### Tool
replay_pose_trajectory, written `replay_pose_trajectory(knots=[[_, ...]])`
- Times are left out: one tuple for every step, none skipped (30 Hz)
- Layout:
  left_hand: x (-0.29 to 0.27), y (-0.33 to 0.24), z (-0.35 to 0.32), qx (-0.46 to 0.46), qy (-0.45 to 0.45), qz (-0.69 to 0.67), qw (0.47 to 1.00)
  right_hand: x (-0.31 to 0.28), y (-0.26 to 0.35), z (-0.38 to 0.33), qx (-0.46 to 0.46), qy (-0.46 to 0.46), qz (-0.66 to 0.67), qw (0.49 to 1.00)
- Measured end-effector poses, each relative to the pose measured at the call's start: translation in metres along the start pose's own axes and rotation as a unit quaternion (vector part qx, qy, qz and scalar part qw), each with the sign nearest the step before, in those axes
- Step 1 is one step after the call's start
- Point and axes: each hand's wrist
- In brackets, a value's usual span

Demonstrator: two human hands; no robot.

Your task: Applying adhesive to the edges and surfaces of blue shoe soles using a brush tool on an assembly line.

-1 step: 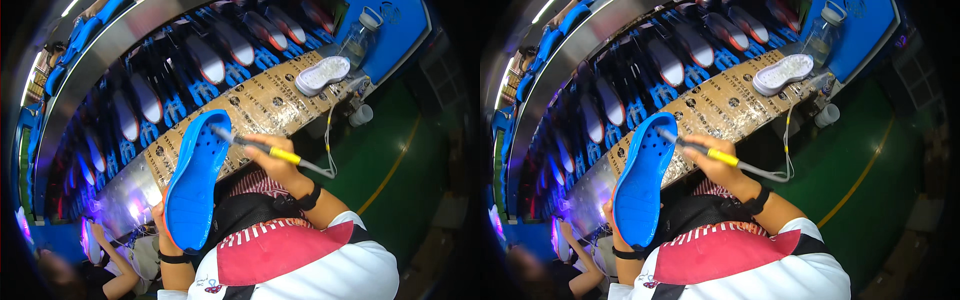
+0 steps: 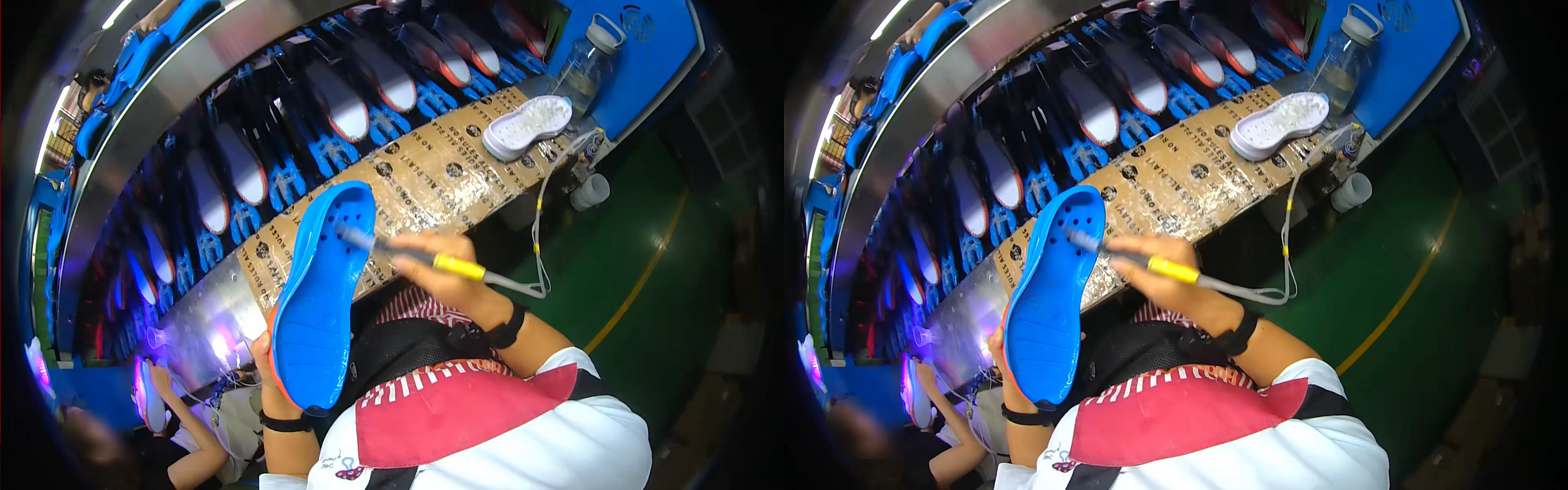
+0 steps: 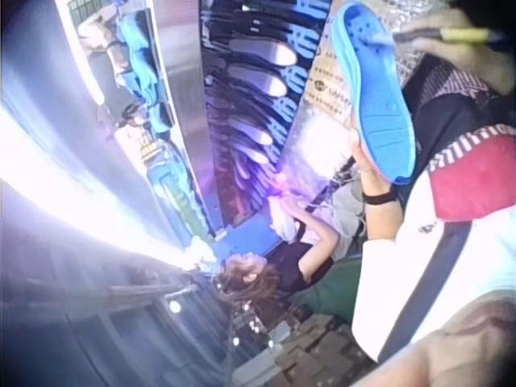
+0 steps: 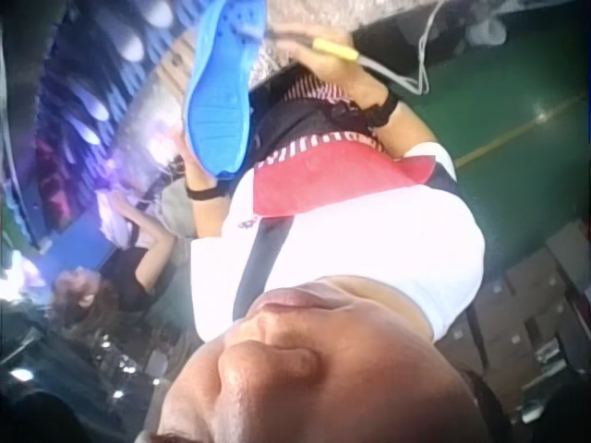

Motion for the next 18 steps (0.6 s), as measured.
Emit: replay_pose_trajectory(knots=[[0.0,0.0,0.002,0.005,0.01,0.009,1.0,-0.001,0.005,0.0,-0.024,0.05,-0.022,0.998],[-0.002,0.001,0.005,0.011,0.015,0.01,1.0,-0.002,0.009,0.001,-0.047,0.098,-0.046,0.993],[-0.006,0.003,0.009,0.036,0.011,0.031,0.999,0.002,0.012,0.003,-0.081,0.071,-0.02,0.994],[-0.008,0.002,0.012,0.061,0.003,0.052,0.997,0.003,0.013,0.004,-0.083,0.046,0.028,0.995],[-0.006,-0.003,0.016,0.067,0.005,0.053,0.996,-0.002,0.017,0.005,-0.044,0.029,0.028,0.998],[-0.003,-0.009,0.022,0.107,0.025,0.048,0.993,-0.01,0.021,0.006,-0.005,0.012,0.027,1.0],[0.001,-0.017,0.028,0.146,0.045,0.044,0.987,-0.016,0.019,0.011,-0.016,0.001,0.02,1.0],[0.006,-0.024,0.032,0.15,0.048,0.044,0.987,-0.021,0.017,0.011,0.02,-0.011,0.048,0.999],[0.012,-0.033,0.036,0.148,0.032,0.027,0.988,-0.027,0.015,0.01,0.046,-0.01,0.058,0.997],[0.017,-0.04,0.039,0.147,0.016,0.01,0.989,-0.032,0.014,0.009,0.071,-0.007,0.069,0.995],[0.017,-0.044,0.044,0.207,0.016,0.002,0.978,-0.036,0.014,0.007,0.107,0.0,0.087,0.99],[0.016,-0.052,0.047,0.214,0.017,0.002,0.977,-0.037,0.011,0.004,0.101,0.002,0.088,0.991],[0.016,-0.061,0.049,0.22,0.01,0.013,0.975,-0.039,0.009,0.0,0.115,-0.006,0.091,0.989],[0.019,-0.068,0.052,0.227,0.003,0.024,0.974,-0.041,0.008,-0.002,0.129,-0.014,0.093,0.987],[0.03,-0.076,0.057,0.249,-0.03,0.025,0.968,-0.043,0.007,-0.004,0.146,-0.013,0.098,0.984],[0.04,-0.081,0.063,0.251,-0.026,0.024,0.967,-0.045,0.007,-0.004,0.142,-0.015,0.097,0.985],[0.052,-0.085,0.069,0.254,0.02,0.032,0.966,-0.048,0.006,-0.004,0.151,-0.017,0.105,0.983],[0.064,-0.089,0.076,0.256,0.066,0.039,0.964,-0.051,0.004,-0.003,0.161,-0.02,0.112,0.98]])
Point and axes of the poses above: each hand's wrist, its own z-axis towards the middle knuckle, its own x-axis out of the palm, y = z × x, and after that the axes turned 9 degrees about x, right-handed
